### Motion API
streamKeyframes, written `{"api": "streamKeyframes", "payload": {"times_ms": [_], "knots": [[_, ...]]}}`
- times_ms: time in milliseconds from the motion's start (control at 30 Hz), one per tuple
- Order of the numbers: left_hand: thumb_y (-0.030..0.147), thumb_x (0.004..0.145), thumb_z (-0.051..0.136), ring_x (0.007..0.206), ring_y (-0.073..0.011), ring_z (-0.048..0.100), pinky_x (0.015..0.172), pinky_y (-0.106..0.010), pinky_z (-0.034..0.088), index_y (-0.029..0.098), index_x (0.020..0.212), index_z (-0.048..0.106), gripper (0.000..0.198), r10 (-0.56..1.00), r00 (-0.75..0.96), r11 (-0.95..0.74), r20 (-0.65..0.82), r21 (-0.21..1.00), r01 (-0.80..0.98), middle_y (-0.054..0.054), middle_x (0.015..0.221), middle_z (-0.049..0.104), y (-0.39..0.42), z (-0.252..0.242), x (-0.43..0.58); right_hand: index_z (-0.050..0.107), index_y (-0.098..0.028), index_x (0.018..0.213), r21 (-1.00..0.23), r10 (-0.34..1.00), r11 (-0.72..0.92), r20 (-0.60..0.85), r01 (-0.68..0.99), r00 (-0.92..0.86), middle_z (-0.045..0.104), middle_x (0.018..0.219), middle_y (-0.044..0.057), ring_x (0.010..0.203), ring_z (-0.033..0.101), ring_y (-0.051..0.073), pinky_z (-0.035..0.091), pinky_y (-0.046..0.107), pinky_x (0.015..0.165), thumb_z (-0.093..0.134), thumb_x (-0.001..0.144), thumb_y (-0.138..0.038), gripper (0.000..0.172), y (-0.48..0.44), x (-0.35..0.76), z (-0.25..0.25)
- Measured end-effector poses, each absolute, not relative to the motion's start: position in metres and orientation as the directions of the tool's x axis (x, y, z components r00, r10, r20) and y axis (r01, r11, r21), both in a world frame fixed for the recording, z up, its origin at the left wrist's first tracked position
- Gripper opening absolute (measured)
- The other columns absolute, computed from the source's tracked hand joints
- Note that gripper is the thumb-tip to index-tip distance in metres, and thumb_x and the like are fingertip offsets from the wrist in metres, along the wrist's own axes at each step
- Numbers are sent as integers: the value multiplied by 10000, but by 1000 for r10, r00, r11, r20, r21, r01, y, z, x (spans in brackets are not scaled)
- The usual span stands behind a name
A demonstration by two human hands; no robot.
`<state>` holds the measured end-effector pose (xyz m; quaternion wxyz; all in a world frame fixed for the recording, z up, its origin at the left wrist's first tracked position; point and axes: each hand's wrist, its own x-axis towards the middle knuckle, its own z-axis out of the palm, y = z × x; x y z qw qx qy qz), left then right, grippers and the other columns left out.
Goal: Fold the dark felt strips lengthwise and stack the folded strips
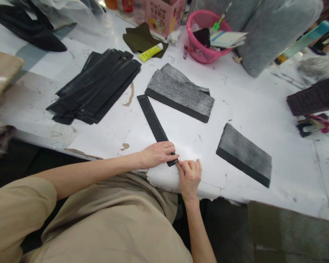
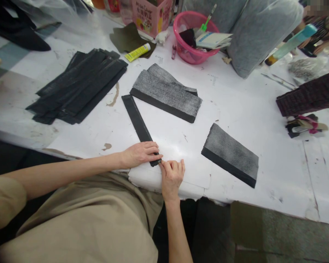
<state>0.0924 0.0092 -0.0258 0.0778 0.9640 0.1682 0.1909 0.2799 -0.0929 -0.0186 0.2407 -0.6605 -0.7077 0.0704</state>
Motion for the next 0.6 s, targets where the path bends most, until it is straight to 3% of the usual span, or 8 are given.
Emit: {"api": "streamKeyframes", "payload": {"times_ms": [100,200,400,600], "knots": [[160,947,485,1087,-195,539,986,-344,461,155,1157,595,237,342,869,-937,357,204,285,-84,1020,624,10,-26,93,625,-226,886,-486,964,90,262,870,47,585,828,2,854,517,173,304,477,1087,540,941,-373,179,-93,281,-20],[157,955,467,1091,-185,545,1027,-352,442,144,1146,593,229,343,863,-937,371,201,286,-81,1029,630,10,-26,93,632,-224,1018,-519,957,95,284,850,66,597,953,36,948,531,192,348,477,1053,543,936,-375,193,-92,280,-21],[142,954,460,1106,-183,571,1016,-342,482,111,1120,593,216,377,826,-925,419,221,310,-98,1051,650,6,-26,93,620,-252,1214,-417,953,173,299,892,-45,560,1191,90,1117,498,230,367,486,1050,458,974,-313,296,-92,278,-21],[123,944,464,1158,-186,574,1034,-330,493,87,1124,596,227,386,821,-920,421,243,308,-118,1138,654,4,-26,88,564,-256,1301,-323,952,196,290,926,-101,518,1319,99,1201,482,253,334,494,1082,428,979,-366,367,-89,276,-29]]}}
